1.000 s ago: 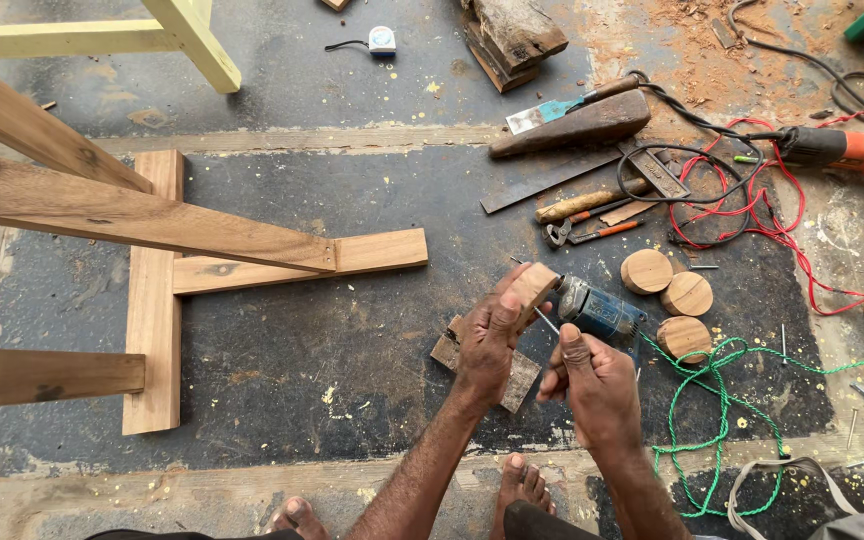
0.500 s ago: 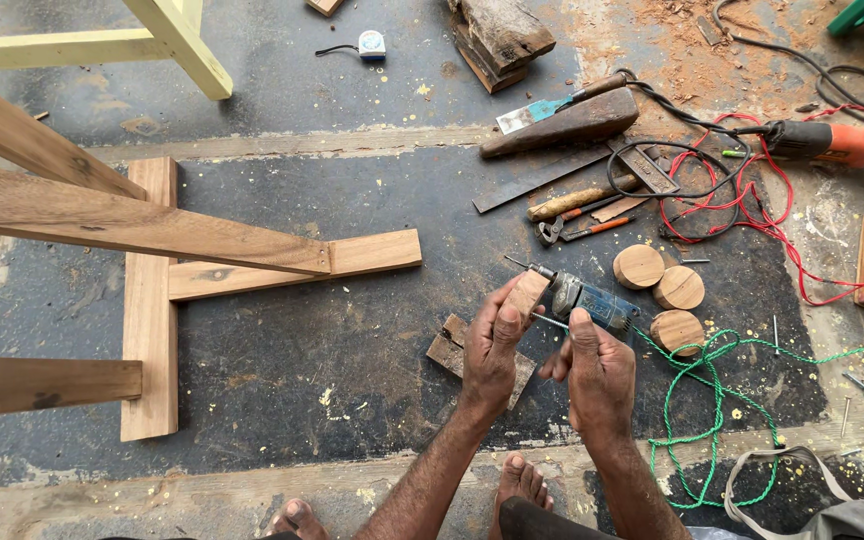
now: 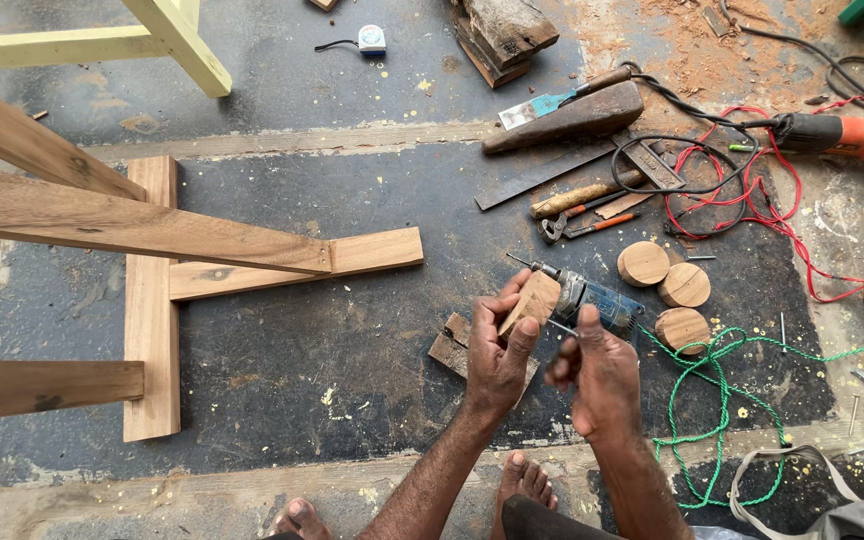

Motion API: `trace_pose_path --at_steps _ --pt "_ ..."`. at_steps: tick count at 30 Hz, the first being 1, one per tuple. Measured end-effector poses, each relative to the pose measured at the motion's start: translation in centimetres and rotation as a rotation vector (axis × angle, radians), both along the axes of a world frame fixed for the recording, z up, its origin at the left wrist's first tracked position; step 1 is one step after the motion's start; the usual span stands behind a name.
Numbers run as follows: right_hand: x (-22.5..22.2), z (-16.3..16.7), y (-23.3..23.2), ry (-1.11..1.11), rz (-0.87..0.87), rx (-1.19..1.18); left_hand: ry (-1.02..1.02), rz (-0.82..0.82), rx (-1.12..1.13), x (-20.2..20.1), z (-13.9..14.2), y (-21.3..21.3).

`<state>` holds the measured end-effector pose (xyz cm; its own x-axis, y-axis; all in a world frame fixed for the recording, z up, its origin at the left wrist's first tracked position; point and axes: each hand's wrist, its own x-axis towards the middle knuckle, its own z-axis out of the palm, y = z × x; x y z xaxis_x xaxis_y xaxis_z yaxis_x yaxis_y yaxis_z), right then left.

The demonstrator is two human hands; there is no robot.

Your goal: The person retrieves a drill bit from a tool bag, inserts it into a corded drill, and tightens the chuck. They then place a small round wooden piece on a scrap block and drill a hole through it. The person repeats this process for several round wooden pieces, inserting a screw into each drilled hole to test fit.

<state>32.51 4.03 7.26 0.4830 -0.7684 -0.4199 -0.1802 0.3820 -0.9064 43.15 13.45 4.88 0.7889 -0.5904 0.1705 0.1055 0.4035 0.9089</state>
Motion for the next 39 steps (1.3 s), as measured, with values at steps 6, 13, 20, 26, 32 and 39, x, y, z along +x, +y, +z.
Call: trace_pose_path --at_steps 6,13,20,26,32,39 --pt "-0.2 -2.2 -0.2 -0.550 0.112 0.088 -0.383 0.019 0.087 0.6 1.7 0.6" --pt "-1.9 -6.0 -1.8 -0.771 0.209 0.160 -0.505 0.005 0.031 0.2 2.7 0.6" --pt "-1.9 -2.8 -0.3 -0.379 0.265 -0.385 0.116 -0.198 0.169 1.1 1.3 1.3" --pt "0.4 2.7 1.2 0.130 0.328 -1.351 0.594 -0.262 -0.207 1.1 -2.3 0.2" --pt "1.0 3.2 0.8 0.404 0.317 -1.210 0.476 -0.278 -0.139 0.2 -2.9 0.3" --pt "-0.4 2.2 0.3 0.150 0.401 -1.565 0.456 -0.325 -0.139 1.0 -1.2 0.7"
